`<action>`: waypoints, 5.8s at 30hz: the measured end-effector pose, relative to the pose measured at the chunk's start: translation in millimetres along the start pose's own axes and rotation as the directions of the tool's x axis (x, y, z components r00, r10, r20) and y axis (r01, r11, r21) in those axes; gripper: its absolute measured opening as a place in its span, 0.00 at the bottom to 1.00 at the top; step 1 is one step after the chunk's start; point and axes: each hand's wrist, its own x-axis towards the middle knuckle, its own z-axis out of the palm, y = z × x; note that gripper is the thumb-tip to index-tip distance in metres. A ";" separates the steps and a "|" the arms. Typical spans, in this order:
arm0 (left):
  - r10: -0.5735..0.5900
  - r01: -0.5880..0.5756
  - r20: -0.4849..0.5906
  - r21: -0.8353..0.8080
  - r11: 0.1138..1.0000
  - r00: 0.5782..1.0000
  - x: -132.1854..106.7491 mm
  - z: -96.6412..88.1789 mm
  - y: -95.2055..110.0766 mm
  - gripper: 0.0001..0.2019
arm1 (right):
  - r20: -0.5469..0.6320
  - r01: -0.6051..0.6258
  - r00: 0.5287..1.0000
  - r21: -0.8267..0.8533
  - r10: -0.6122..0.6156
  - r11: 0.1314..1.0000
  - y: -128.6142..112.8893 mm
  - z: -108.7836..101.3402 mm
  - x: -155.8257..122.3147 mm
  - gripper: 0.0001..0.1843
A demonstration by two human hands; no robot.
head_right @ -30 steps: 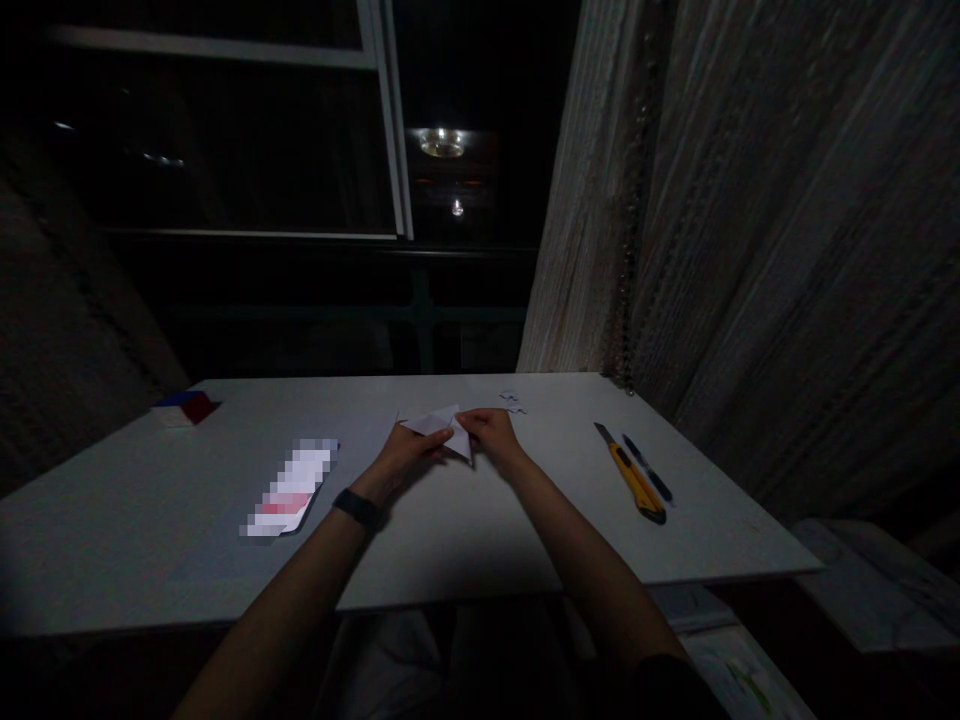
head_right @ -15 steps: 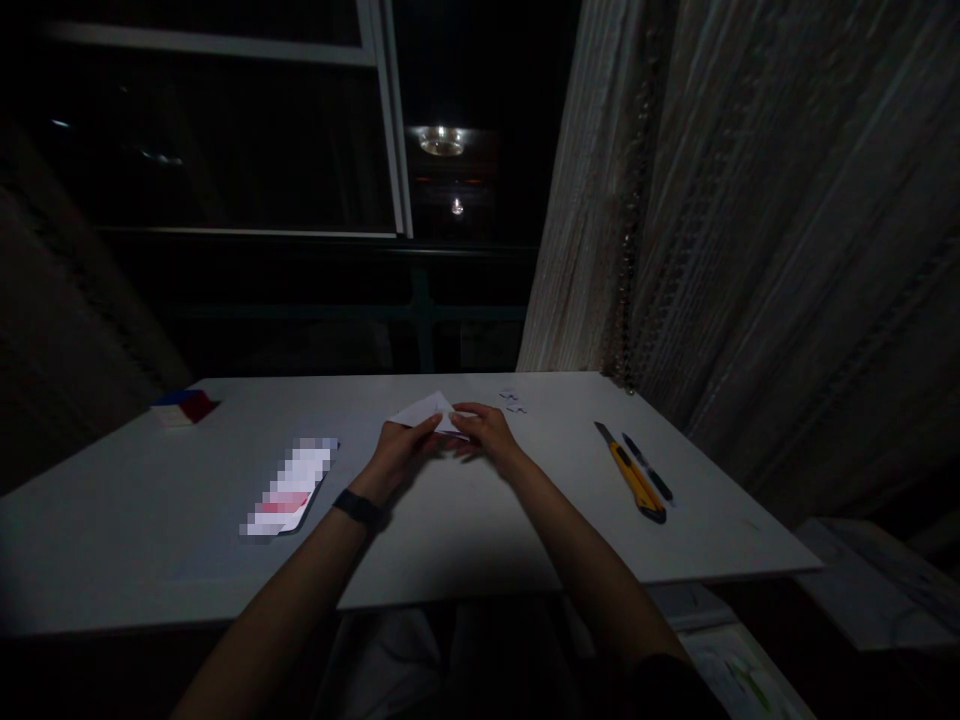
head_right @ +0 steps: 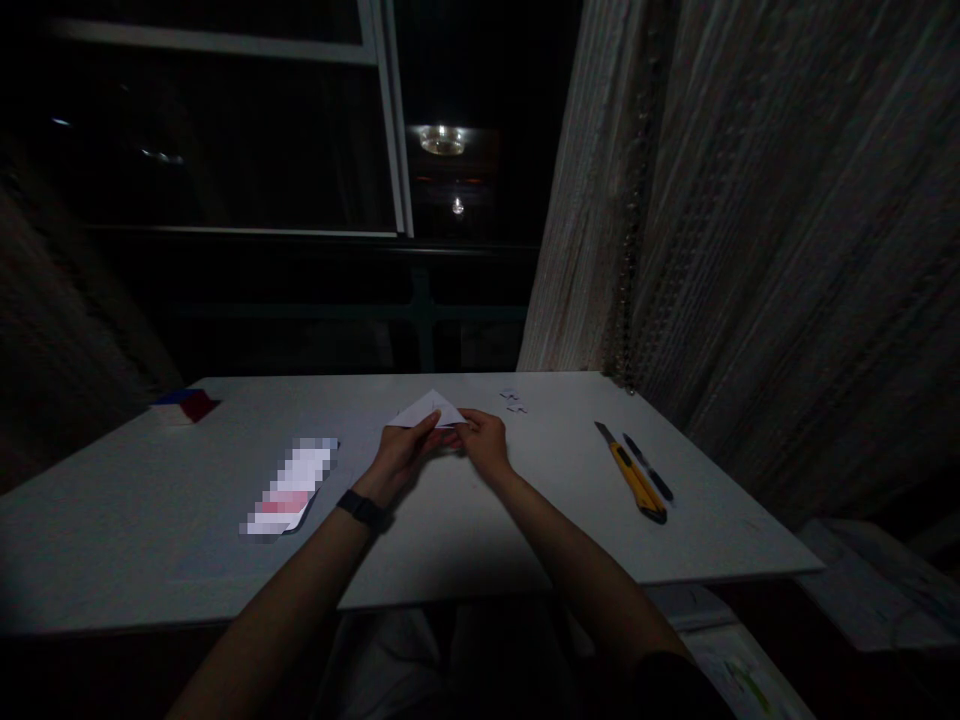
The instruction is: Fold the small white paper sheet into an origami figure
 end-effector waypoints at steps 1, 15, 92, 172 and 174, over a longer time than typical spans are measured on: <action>-0.001 0.001 0.004 0.003 1.000 1.000 0.1 -0.3 -0.4 0.14 | -0.010 0.009 1.000 -0.003 -0.009 1.000 0.2 0.2 -0.3 0.15; -0.048 0.046 0.031 0.064 0.997 0.998 -0.2 -3.6 0.0 0.16 | -0.097 0.169 0.977 -0.202 -0.192 0.965 -2.3 0.6 -2.8 0.16; 0.118 -0.142 0.079 0.486 0.862 0.990 3.3 -4.2 -1.9 0.17 | 0.074 -0.065 0.995 0.059 0.060 0.996 -13.8 -27.2 15.3 0.18; 0.352 -0.441 0.265 0.548 0.711 0.898 3.6 -3.8 -3.0 0.15 | 0.280 0.530 0.846 -0.519 -0.453 0.671 -22.7 -31.5 8.3 0.34; 0.345 -0.413 0.228 0.533 0.739 0.910 4.7 -3.9 -2.9 0.15 | 0.246 0.517 0.854 -0.514 -0.459 0.685 -24.2 -30.2 5.7 0.33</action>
